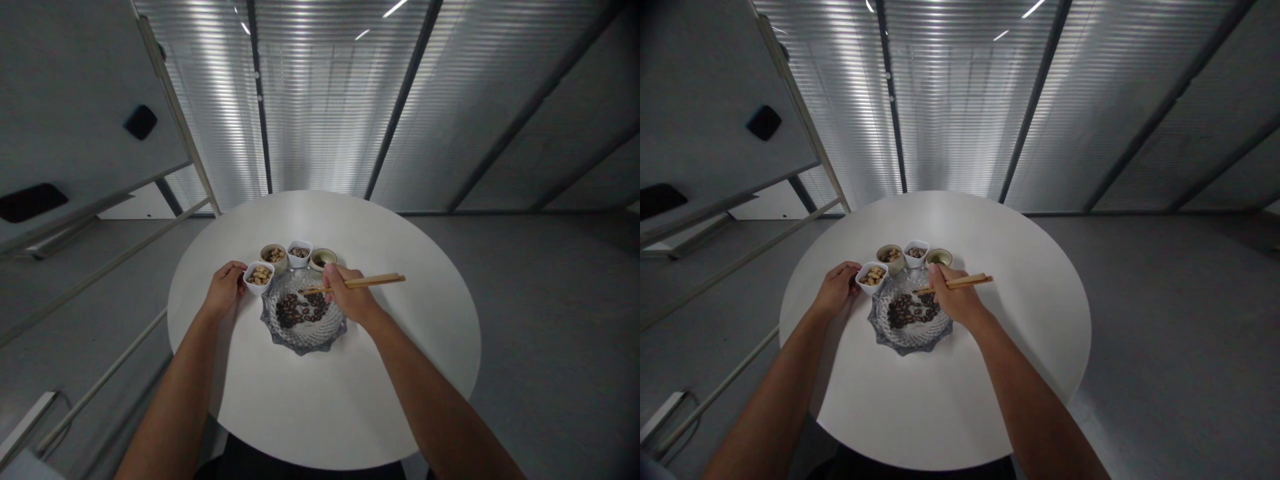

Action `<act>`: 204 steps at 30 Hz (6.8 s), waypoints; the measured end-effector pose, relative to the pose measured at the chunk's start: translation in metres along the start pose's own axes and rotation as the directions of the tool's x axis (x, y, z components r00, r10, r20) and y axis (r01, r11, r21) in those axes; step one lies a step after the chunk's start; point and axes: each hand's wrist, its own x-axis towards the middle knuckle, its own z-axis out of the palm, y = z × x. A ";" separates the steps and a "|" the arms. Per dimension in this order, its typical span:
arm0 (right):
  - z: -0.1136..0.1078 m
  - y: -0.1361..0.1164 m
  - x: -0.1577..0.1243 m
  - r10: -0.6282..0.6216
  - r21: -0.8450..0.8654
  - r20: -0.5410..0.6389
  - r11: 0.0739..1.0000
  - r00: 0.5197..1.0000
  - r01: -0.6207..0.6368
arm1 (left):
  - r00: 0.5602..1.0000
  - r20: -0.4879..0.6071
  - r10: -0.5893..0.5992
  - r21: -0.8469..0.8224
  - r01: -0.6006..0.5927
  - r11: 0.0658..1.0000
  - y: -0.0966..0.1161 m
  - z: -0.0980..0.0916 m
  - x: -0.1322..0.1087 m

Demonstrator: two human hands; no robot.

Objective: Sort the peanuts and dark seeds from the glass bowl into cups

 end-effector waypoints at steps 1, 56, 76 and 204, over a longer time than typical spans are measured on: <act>0.000 -0.001 0.000 -0.014 -0.009 -0.003 1.000 1.000 0.014 | 1.000 0.001 0.002 -0.005 -0.002 1.000 0.000 0.000 0.000; -0.007 0.003 -0.002 -0.065 -0.014 0.167 0.998 0.984 0.069 | 1.000 0.011 -0.002 0.011 0.001 1.000 0.003 0.000 -0.002; 0.000 0.002 -0.004 -0.053 -0.112 0.120 0.992 0.991 0.066 | 1.000 0.006 -0.014 0.031 0.014 0.999 0.008 0.003 -0.004; 0.018 0.002 -0.004 0.078 0.156 0.086 0.984 0.993 -0.091 | 1.000 0.015 -0.003 0.010 0.003 1.000 0.003 0.005 -0.002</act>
